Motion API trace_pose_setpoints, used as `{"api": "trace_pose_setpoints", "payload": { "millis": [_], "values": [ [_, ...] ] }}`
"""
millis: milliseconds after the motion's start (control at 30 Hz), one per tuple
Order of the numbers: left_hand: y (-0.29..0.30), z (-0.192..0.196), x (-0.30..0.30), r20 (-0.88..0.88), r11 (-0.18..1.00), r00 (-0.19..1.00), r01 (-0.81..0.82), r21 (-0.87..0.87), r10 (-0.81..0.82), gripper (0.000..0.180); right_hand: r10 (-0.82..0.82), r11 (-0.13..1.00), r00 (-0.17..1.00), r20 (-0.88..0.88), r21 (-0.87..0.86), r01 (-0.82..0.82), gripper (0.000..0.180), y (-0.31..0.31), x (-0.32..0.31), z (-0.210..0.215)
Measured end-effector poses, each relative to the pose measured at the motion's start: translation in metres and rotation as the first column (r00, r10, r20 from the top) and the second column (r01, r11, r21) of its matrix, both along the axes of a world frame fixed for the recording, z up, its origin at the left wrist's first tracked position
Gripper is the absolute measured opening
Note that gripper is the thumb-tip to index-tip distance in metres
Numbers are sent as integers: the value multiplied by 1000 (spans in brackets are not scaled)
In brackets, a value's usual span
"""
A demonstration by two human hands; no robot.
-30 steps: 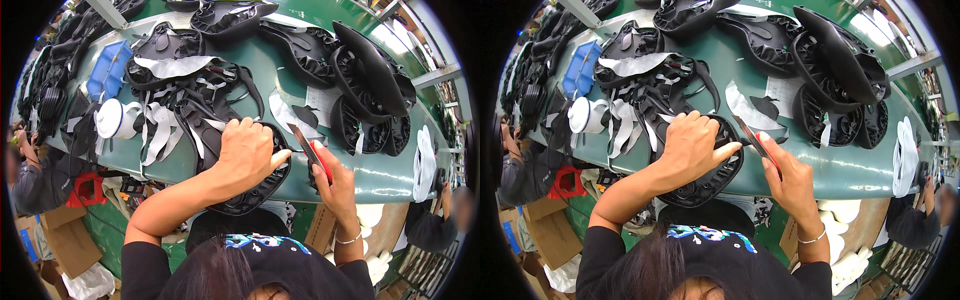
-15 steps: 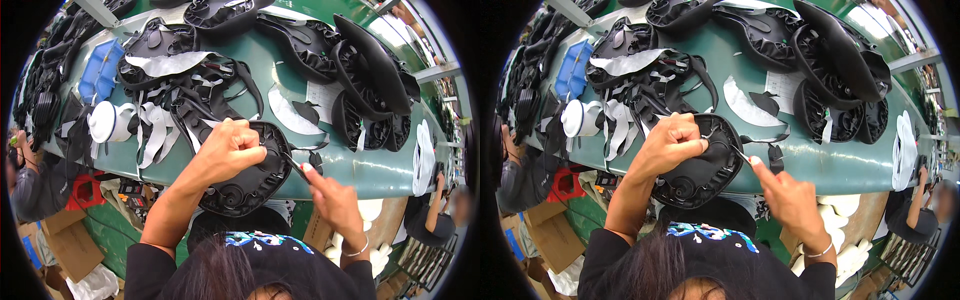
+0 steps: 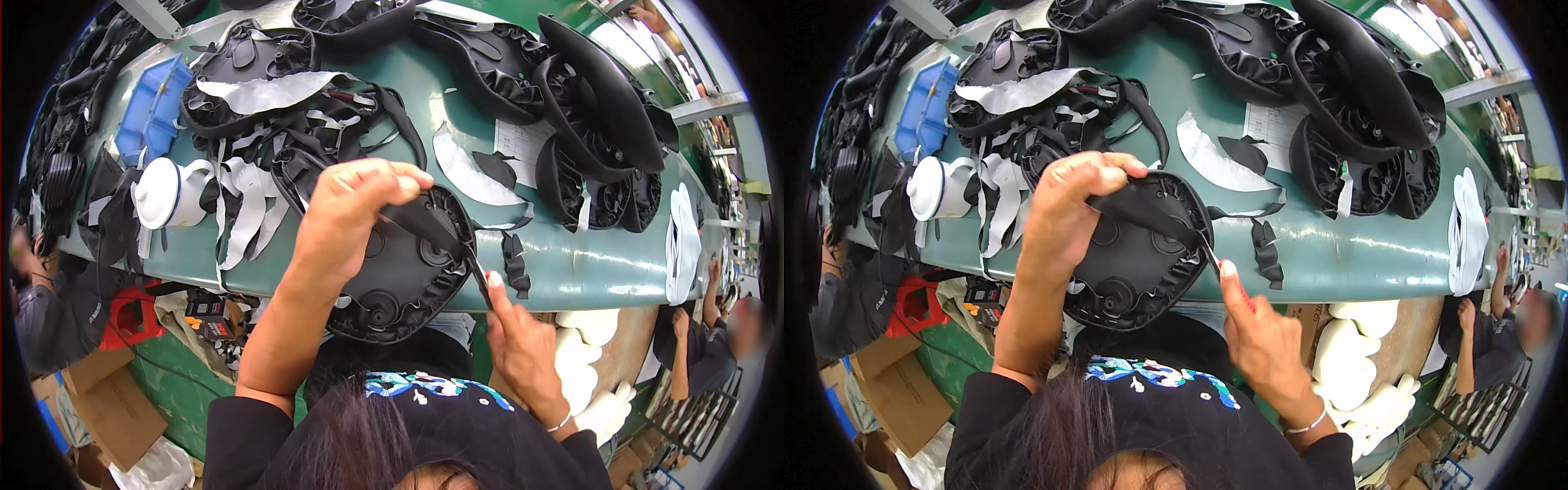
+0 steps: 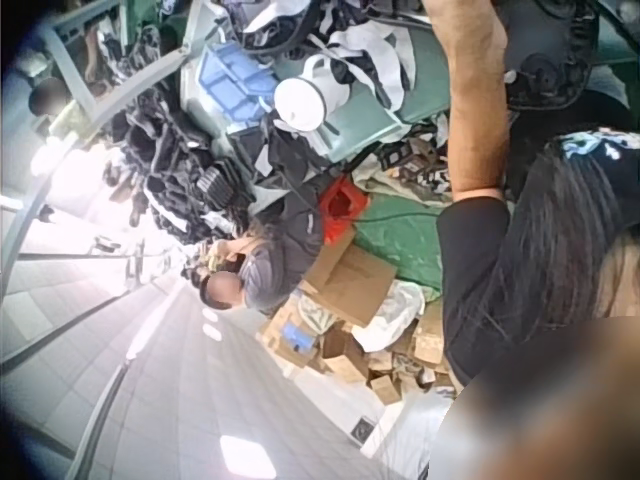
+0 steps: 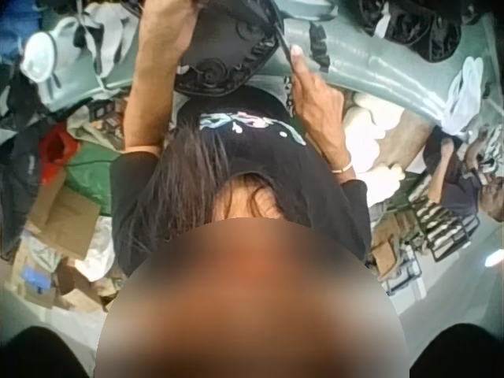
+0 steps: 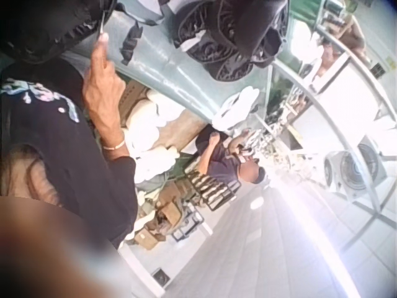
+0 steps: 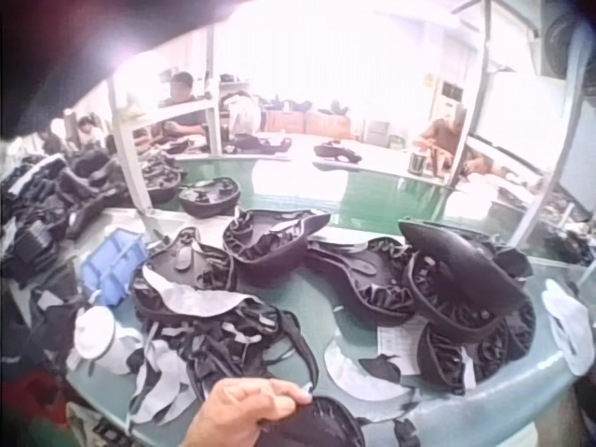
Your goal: The person is trimming excess material from bicycle seats using a utility knife and pliers on an assembly line.
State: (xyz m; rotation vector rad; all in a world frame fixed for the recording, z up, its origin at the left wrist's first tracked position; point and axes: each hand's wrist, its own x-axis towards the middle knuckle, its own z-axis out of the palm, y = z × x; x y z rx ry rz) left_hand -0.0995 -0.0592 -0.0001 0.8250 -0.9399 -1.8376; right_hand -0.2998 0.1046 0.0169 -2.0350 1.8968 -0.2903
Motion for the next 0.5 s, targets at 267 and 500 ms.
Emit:
{"api": "trace_pose_setpoints", "payload": {
  "millis": [267,500],
  "values": [
    [-18,6,-8,282,802,946,41,-595,161,12,-113,994,993,-39,-7,112,46,-37,6,8],
    [-82,-22,-29,344,506,683,-42,-861,644,20,-104,974,975,-195,-217,61,53,-60,19,-12]
  ]
}}
